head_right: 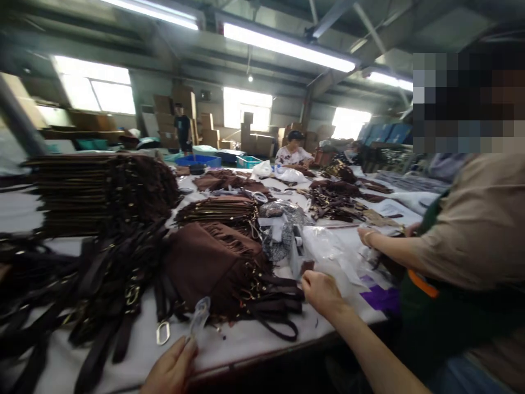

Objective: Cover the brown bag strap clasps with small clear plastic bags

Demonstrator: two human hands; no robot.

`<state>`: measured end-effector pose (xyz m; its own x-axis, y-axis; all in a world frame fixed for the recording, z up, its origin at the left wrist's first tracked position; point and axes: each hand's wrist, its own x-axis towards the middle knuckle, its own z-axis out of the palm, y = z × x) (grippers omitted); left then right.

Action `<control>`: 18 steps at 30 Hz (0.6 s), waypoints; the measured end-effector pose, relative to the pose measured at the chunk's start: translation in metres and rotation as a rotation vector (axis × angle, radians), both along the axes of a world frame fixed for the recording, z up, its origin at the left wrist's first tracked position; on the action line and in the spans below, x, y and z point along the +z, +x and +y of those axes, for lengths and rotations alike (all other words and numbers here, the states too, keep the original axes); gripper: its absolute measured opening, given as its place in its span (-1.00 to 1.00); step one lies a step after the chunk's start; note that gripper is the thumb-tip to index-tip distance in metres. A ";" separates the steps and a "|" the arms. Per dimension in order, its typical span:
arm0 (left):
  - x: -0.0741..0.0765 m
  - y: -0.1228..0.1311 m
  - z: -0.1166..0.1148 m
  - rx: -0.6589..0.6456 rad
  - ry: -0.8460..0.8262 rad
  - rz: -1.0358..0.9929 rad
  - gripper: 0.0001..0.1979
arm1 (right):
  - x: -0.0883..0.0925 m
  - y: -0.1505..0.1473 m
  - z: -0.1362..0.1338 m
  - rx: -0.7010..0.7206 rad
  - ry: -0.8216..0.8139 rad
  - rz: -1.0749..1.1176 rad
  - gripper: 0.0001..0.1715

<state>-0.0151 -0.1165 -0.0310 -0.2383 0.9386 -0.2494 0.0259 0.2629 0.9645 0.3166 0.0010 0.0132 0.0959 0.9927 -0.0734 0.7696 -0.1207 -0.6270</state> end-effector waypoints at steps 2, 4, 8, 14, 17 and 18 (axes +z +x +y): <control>-0.007 0.000 -0.003 -0.049 0.059 0.173 -0.73 | -0.002 -0.029 -0.022 0.196 -0.106 0.167 -0.76; -0.009 0.001 -0.007 -0.077 0.079 0.274 -0.72 | -0.003 -0.066 -0.044 0.362 -0.215 0.377 -0.73; -0.002 0.004 -0.016 -0.047 0.097 0.324 -0.77 | -0.001 -0.146 -0.069 0.561 -0.272 0.570 -0.76; -0.002 -0.001 -0.025 0.048 0.170 0.297 -0.88 | -0.005 -0.213 -0.064 0.680 -0.235 0.465 -0.78; -0.007 -0.001 -0.026 0.087 0.207 0.341 -0.89 | -0.012 -0.223 -0.060 0.646 -0.222 0.322 -0.78; -0.008 -0.001 -0.027 0.090 0.215 0.356 -0.90 | -0.014 -0.225 -0.060 0.625 -0.214 0.285 -0.78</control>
